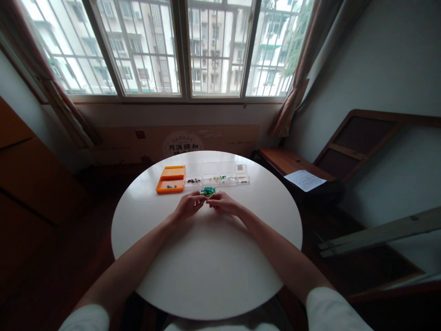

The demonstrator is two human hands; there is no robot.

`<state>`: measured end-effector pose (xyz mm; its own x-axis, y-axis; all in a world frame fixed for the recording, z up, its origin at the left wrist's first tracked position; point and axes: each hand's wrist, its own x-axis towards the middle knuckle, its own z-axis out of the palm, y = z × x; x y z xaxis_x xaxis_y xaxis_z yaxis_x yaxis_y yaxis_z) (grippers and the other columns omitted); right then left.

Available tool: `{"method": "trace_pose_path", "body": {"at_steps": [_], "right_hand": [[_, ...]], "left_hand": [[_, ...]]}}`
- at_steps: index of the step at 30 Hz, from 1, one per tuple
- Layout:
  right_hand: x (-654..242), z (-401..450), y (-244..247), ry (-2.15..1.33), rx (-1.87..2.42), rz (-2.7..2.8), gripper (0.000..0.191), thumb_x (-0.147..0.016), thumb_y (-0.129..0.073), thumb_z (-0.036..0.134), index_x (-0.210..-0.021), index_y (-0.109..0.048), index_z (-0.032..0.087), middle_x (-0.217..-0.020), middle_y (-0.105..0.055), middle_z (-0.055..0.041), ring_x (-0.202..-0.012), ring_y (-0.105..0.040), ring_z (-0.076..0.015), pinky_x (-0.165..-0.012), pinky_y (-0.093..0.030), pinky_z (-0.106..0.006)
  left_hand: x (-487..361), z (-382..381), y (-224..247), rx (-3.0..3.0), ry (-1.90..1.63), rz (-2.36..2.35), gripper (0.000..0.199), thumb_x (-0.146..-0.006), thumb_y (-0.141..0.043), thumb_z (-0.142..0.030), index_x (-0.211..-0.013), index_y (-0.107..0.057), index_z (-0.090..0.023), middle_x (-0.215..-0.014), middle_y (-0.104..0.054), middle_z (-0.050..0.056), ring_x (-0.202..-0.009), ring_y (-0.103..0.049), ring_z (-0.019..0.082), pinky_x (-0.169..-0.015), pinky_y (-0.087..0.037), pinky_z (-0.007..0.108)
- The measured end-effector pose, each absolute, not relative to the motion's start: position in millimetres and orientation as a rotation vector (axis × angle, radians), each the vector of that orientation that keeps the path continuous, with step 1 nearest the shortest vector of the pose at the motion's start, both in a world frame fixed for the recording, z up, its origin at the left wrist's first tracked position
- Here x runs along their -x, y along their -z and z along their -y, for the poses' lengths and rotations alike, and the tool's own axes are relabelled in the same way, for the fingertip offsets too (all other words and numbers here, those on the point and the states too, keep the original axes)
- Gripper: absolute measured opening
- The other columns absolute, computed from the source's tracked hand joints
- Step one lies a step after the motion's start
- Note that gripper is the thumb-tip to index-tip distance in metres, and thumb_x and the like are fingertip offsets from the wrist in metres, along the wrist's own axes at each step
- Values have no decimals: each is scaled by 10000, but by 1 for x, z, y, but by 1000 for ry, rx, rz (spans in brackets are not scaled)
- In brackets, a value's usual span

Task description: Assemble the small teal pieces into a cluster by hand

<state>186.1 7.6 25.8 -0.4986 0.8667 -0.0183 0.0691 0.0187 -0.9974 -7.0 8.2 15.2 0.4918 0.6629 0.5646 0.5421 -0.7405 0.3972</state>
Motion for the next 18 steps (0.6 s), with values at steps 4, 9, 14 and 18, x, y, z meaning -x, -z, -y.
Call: {"method": "trace_pose_path", "body": {"at_steps": [4, 9, 14, 18], "right_hand": [[-187, -8, -24, -1551, 972, 1643, 342, -649, -695, 417, -747, -649, 93, -571, -560, 2, -462, -421, -55, -442, -272, -203], [-187, -8, -24, -1554, 969, 1626, 340, -648, -697, 412, -769, -654, 96, -572, -567, -3, -472, -430, -59, -449, -286, -202], [-186, -6, -28, -1562, 961, 1621, 343, -641, -702, 412, -761, -649, 94, -573, -566, -3, -471, -429, -57, -446, -289, -199], [-186, -5, -29, -1561, 968, 1620, 364, -634, -706, 427, -760, -650, 91, -571, -569, -5, -470, -428, -57, -444, -292, -201]], "left_hand": [[6, -7, -17, -2575, -1085, -1062, 196, -855, -503, -242, -885, -691, -195, -750, -603, 22, -590, -522, 80, -575, -403, 187], [6, -6, -19, -2569, -1091, -1101, 199, -860, -500, -251, -875, -691, -199, -757, -605, 19, -596, -527, 81, -586, -404, 188], [6, -6, -19, -2563, -1080, -1144, 205, -861, -498, -264, -887, -693, -204, -749, -607, 14, -564, -511, 74, -557, -395, 184], [6, -7, -18, -2555, -1079, -1155, 199, -855, -508, -267, -888, -694, -207, -750, -609, 12, -568, -513, 73, -557, -398, 180]]}}
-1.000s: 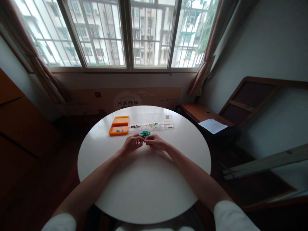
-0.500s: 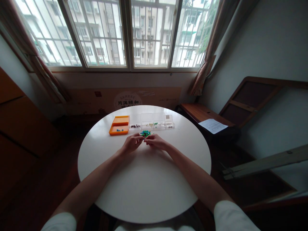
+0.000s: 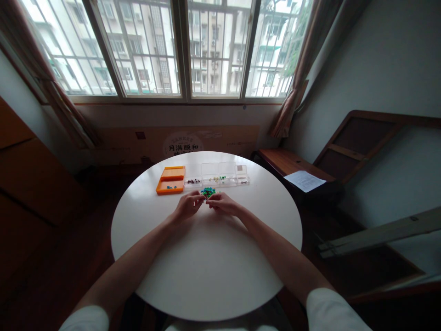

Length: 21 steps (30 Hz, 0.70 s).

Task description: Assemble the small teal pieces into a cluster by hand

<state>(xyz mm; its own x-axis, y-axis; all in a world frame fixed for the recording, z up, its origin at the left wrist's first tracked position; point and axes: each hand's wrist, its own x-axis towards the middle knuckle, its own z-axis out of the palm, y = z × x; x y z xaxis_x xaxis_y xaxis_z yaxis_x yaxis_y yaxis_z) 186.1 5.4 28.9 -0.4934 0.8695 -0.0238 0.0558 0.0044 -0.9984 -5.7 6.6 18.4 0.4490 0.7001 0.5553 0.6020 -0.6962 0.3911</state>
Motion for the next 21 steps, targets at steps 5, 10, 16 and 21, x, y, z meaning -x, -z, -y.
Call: {"method": "trace_pose_path", "body": {"at_steps": [5, 10, 16, 21], "right_hand": [[-187, -7, -26, -1561, 973, 1621, 366, -633, -705, 432, -765, -655, 95, -573, -575, -4, -472, -431, -59, -446, -298, -203], [-186, -6, -28, -1555, 990, 1628, 371, -626, -706, 441, -753, -655, 96, -571, -571, -3, -472, -427, -58, -449, -293, -204], [-185, -4, -31, -1569, 983, 1623, 395, -614, -711, 459, -745, -648, 92, -565, -563, 0, -469, -422, -57, -443, -275, -204], [-186, -5, -29, -1576, 964, 1620, 400, -615, -712, 459, -754, -649, 89, -571, -566, -2, -474, -426, -58, -446, -273, -204]], "left_hand": [[6, -6, -19, -2547, -1089, -1151, 187, -844, -519, -258, -873, -695, -203, -748, -613, 12, -572, -516, 73, -565, -405, 181], [5, -7, -16, -2498, -1085, -1144, 149, -803, -560, -230, -864, -693, -205, -761, -617, 8, -556, -521, 68, -556, -417, 179], [5, -9, -13, -2472, -1078, -1159, 140, -794, -570, -247, -859, -685, -199, -787, -622, 10, -551, -532, 64, -537, -424, 170], [6, -9, -14, -2476, -1076, -1145, 145, -802, -568, -268, -860, -679, -195, -783, -617, 10, -559, -537, 65, -533, -422, 169]]}}
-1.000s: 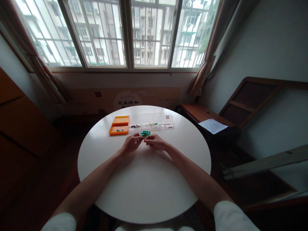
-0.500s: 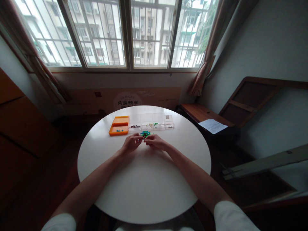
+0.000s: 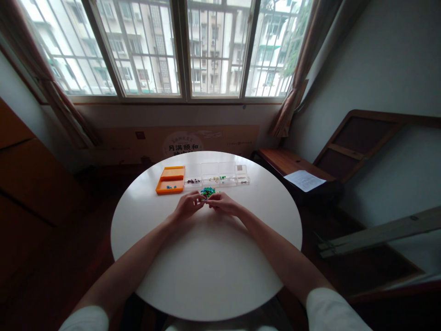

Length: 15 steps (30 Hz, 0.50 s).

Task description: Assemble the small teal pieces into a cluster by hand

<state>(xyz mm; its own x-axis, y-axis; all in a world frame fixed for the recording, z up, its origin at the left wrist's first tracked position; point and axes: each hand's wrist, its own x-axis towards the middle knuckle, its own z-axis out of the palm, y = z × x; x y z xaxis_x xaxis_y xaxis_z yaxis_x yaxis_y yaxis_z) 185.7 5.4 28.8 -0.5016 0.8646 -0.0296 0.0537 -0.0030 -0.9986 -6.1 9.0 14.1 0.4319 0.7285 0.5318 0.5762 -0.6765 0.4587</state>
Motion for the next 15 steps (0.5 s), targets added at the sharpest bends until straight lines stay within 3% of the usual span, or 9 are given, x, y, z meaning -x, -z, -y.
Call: {"method": "trace_pose_path", "body": {"at_steps": [15], "right_hand": [[-186, -5, -29, -1589, 959, 1582, 371, -639, -710, 407, -846, -653, 103, -591, -570, -1, -479, -443, -60, -449, -303, -196]], "left_hand": [[7, -10, -15, -2449, -1138, -1265, 172, -797, -583, -327, -843, -672, -187, -750, -606, 9, -563, -543, 80, -535, -417, 188]]}}
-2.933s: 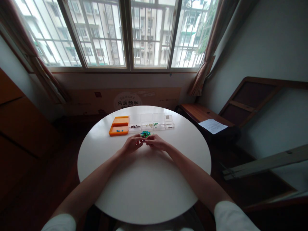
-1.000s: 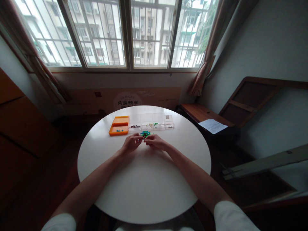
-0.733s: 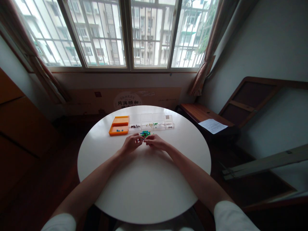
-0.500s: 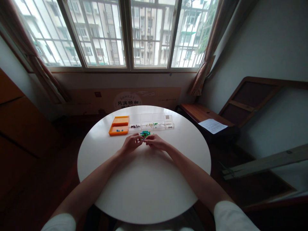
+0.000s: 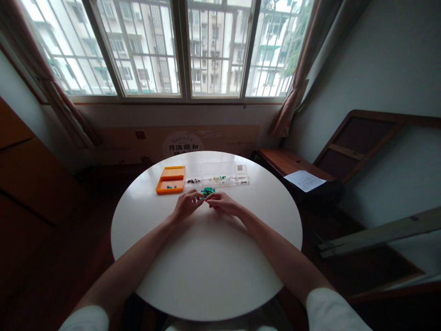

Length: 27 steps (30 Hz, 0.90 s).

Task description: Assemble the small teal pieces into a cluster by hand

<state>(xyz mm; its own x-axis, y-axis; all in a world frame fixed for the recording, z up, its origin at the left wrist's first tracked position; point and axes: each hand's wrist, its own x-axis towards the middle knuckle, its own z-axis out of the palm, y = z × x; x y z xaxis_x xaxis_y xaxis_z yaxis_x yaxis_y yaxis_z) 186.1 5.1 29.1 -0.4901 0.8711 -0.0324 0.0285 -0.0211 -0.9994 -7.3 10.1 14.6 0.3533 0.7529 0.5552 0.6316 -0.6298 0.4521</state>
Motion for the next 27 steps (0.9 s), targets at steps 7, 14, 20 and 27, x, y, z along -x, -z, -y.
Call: {"method": "trace_pose_path", "body": {"at_steps": [7, 14, 20, 27], "right_hand": [[-187, -8, -27, -1587, 939, 1596, 365, -672, -693, 380, -924, -648, 120, -605, -565, 0, -482, -441, -59, -446, -314, -190], [-187, -8, -26, -1595, 898, 1583, 371, -676, -688, 380, -946, -642, 130, -594, -554, 8, -476, -434, -61, -435, -302, -189], [-188, -9, -25, -1591, 899, 1590, 374, -685, -679, 380, -970, -637, 141, -604, -557, 8, -467, -428, -59, -432, -302, -191], [-188, -7, -26, -1592, 892, 1589, 363, -691, -676, 375, -964, -640, 139, -612, -555, 4, -478, -430, -60, -438, -305, -192]], "left_hand": [[9, -12, -13, -2422, -1171, -1322, 182, -794, -588, -340, -848, -676, -190, -729, -604, 7, -552, -543, 82, -528, -410, 186], [8, -10, -16, -2410, -1176, -1325, 215, -801, -581, -368, -820, -684, -180, -715, -599, 15, -568, -553, 88, -541, -420, 190], [8, -12, -14, -2422, -1173, -1313, 218, -798, -587, -371, -830, -689, -180, -706, -598, 16, -563, -546, 87, -528, -413, 186], [9, -14, -12, -2439, -1163, -1258, 203, -803, -589, -359, -829, -687, -183, -709, -597, 8, -563, -536, 81, -542, -417, 185]]}}
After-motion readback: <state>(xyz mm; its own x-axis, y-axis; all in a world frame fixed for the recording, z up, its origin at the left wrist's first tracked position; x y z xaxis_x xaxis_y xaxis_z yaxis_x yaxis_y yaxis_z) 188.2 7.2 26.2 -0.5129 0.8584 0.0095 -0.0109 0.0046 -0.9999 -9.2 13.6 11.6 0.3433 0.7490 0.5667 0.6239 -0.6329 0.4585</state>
